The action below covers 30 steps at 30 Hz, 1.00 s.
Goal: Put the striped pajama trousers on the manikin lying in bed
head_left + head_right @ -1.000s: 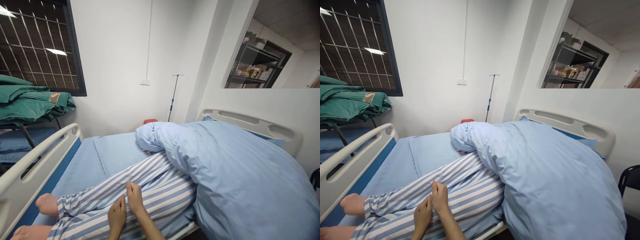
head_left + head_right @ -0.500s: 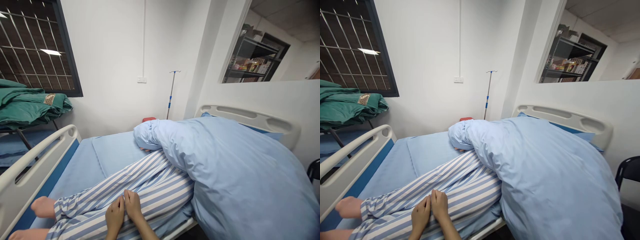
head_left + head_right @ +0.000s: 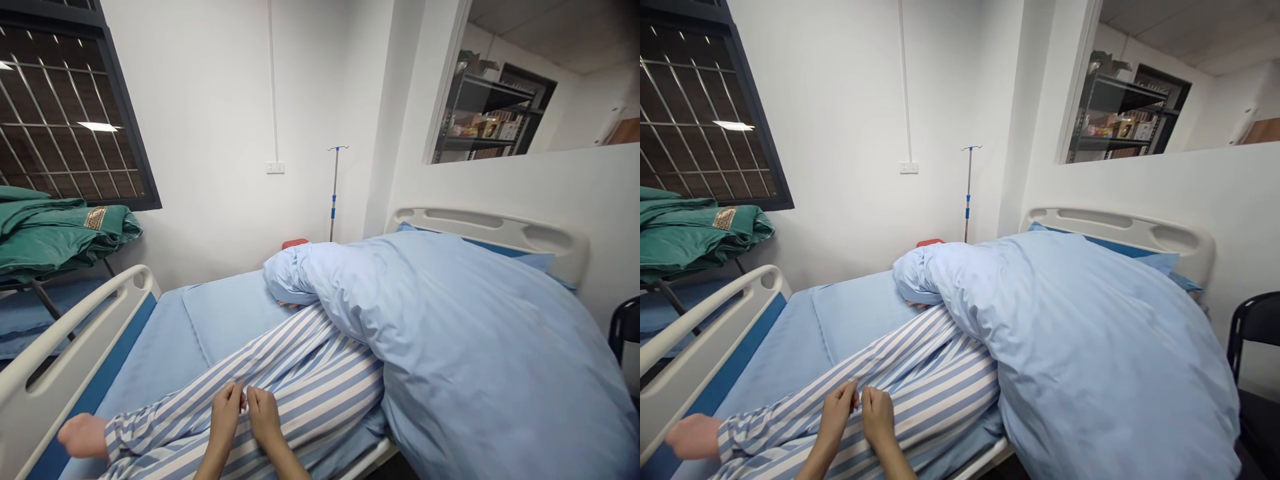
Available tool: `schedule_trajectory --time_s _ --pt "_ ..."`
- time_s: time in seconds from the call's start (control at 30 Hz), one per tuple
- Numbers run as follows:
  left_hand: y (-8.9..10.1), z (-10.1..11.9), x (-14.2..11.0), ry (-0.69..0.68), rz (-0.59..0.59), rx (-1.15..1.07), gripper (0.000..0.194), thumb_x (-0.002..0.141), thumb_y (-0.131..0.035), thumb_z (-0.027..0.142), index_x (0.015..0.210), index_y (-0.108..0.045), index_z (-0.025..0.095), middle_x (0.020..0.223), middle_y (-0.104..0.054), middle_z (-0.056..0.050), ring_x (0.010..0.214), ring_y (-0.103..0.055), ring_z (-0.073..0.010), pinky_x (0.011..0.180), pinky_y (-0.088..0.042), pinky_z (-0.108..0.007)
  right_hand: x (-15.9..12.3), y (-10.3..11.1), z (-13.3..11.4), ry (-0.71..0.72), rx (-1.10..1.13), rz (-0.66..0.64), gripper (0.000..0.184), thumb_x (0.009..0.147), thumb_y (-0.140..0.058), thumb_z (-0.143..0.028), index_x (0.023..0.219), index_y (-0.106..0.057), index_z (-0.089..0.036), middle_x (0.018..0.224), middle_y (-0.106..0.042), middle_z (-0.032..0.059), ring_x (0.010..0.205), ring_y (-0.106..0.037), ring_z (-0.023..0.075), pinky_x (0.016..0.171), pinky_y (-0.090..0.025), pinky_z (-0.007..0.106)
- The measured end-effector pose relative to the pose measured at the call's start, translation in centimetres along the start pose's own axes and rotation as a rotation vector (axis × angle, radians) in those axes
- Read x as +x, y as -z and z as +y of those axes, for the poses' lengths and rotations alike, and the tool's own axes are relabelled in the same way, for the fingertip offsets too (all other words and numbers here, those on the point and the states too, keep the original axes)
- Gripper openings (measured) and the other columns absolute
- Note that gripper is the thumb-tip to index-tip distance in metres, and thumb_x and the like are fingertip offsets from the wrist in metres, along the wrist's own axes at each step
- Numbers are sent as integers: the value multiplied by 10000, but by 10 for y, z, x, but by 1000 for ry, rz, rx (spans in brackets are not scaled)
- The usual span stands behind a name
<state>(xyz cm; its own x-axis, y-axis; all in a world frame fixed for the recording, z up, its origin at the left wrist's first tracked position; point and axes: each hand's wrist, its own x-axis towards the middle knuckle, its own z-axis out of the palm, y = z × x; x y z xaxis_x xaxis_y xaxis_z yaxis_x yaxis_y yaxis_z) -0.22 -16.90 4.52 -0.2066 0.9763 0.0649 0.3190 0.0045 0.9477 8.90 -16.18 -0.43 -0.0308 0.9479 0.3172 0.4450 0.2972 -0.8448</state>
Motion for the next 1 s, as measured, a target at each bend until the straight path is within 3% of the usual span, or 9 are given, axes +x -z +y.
schedule_trajectory --time_s 0.13,0.27,0.4,0.53,0.8,1.0 --pt "-13 12 0 -16 111 -141 398 736 -450 481 466 -358 203 442 -357 51 468 -363 -97 505 -333 -229 0 2 1 33 56 -4 507 933 -210 -373 619 -562 -185 602 -606 22 571 -523 120 538 -280 223" --pt "-23 -10 -6 -14 231 21 373 754 -409 443 470 -425 203 448 -441 24 481 -429 -122 522 -370 -244 0 -1 5 -4 68 33 485 918 -256 -381 568 -531 -187 545 -564 19 532 -494 128 518 -279 235" --pt "-28 -38 -11 -85 208 223 274 733 -434 389 619 -605 208 669 -647 -47 631 -572 -173 613 -417 -270 1 -4 6 -72 148 102 465 899 -302 -400 536 -506 -191 519 -538 23 509 -471 137 498 -297 241" --pt "-30 -49 -11 -139 227 401 300 766 -389 363 681 -638 219 779 -685 -69 708 -612 -185 664 -432 -275 0 -3 3 -89 197 110 433 891 -327 -393 552 -504 -190 528 -534 24 515 -469 139 504 -316 241" --pt "-28 -36 -14 -96 142 534 293 800 -381 332 700 -633 221 734 -678 -46 671 -599 -169 632 -393 -251 -2 0 -1 -76 198 86 467 890 -309 -416 543 -512 -178 516 -521 16 505 -444 124 491 -306 233" --pt "-28 -22 -16 -32 36 602 285 815 -376 323 674 -603 223 745 -669 -35 700 -581 -163 596 -322 -232 14 36 -15 -29 -8 -41 540 901 -254 -433 487 -480 -170 453 -430 -15 480 -363 100 464 -211 234"
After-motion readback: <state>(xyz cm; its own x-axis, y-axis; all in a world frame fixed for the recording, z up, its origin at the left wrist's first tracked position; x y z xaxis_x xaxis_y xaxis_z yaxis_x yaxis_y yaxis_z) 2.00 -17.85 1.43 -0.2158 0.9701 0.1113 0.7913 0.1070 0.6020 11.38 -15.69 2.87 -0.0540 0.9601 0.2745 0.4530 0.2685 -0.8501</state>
